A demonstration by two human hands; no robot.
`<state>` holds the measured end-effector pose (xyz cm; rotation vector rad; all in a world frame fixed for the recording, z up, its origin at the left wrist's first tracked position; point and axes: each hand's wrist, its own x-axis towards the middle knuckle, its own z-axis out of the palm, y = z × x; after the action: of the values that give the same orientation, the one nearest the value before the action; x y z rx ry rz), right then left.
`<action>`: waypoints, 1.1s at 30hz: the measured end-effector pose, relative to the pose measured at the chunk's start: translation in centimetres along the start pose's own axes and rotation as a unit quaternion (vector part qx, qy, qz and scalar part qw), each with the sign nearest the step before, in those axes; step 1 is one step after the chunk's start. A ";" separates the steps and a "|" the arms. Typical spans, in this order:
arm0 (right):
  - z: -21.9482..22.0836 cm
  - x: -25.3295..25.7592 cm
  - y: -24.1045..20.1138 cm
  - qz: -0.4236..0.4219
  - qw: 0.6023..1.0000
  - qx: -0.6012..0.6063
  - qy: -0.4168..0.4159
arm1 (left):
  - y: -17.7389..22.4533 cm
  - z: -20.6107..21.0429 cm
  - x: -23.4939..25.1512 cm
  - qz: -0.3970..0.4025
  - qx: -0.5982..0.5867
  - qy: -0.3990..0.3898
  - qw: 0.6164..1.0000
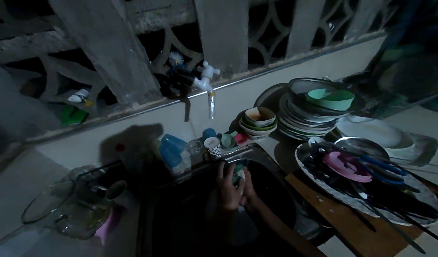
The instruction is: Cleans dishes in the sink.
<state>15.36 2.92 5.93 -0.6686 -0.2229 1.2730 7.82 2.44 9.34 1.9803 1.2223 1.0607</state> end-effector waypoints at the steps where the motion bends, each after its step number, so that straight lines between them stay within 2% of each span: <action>1: 0.5 0.2 0.2 0.000 1.000 0.021 0.002 | -1.3 1.0 -0.3 0.037 -0.013 0.061 0.997; 3: 1.2 0.5 0.7 0.001 0.999 0.038 -0.009 | -3.4 2.0 -0.7 0.077 -0.027 0.165 0.983; 5: 2.0 0.9 1.4 0.024 0.999 0.025 -0.015 | -5.2 1.8 -1.0 0.085 -0.045 0.233 0.968; 7: 2.9 1.1 2.4 0.033 0.999 -0.038 -0.018 | -5.6 0.5 -1.4 0.021 -0.091 0.238 0.967; 10: 3.1 2.0 4.4 -0.001 0.973 -0.219 -0.067 | -2.0 -4.1 -0.9 -0.177 -0.105 0.152 0.967; 11: 3.3 2.5 4.9 -0.016 0.957 -0.280 -0.081 | -2.6 -4.3 -0.4 -0.175 -0.110 0.178 0.962; 13: 3.7 3.7 5.7 -0.032 0.920 -0.377 -0.101 | -6.3 -3.6 0.7 -0.133 -0.143 0.265 0.944; 14: 4.1 4.3 6.1 -0.019 0.913 -0.395 -0.100 | -6.9 -4.0 1.4 -0.151 -0.156 0.282 0.934; 17: 4.8 6.1 7.6 0.050 0.932 -0.354 -0.054 | -5.2 -7.0 3.6 -0.278 -0.158 0.235 0.918; 20: 5.0 7.5 8.6 0.090 0.945 -0.314 -0.033 | -5.3 -9.8 5.4 -0.351 -0.016 0.114 0.929; 22: 5.2 8.2 9.1 0.085 0.946 -0.306 -0.060 | -6.9 -10.1 6.0 -0.326 0.108 0.064 0.937; 24: 5.5 8.5 9.4 0.057 0.938 -0.329 -0.093 | -7.2 -9.7 5.9 -0.269 0.148 0.107 0.946; 26: 6.3 8.1 9.0 0.048 0.931 -0.350 -0.095 | -6.4 -9.8 5.8 -0.245 0.097 0.151 0.953; 28: 7.3 7.8 8.8 0.078 0.945 -0.312 -0.066 | -4.9 -10.2 5.6 -0.275 0.011 0.166 0.947; 29: 7.8 8.0 9.1 0.098 0.954 -0.279 -0.039 | -5.3 -9.8 5.1 -0.245 0.016 0.181 0.952; 30: 8.0 8.3 9.3 0.109 0.959 -0.262 -0.027 | -6.4 -9.0 4.5 -0.173 0.046 0.222 0.958; 31: 8.1 8.4 9.4 0.113 0.960 -0.256 -0.027 | -8.2 -7.3 4.7 -0.060 0.071 0.325 0.941; 32: 8.2 8.3 9.3 0.110 0.960 -0.256 -0.038 | -4.7 -9.2 4.2 -0.182 0.016 0.194 0.964; 33: 8.5 8.2 9.2 0.102 0.961 -0.255 -0.041 | -3.2 -10.1 4.4 -0.226 -0.035 0.143 0.963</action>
<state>6.09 14.65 5.76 -1.1017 -0.5738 1.4560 -1.08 8.38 13.44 1.4227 1.6650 1.1512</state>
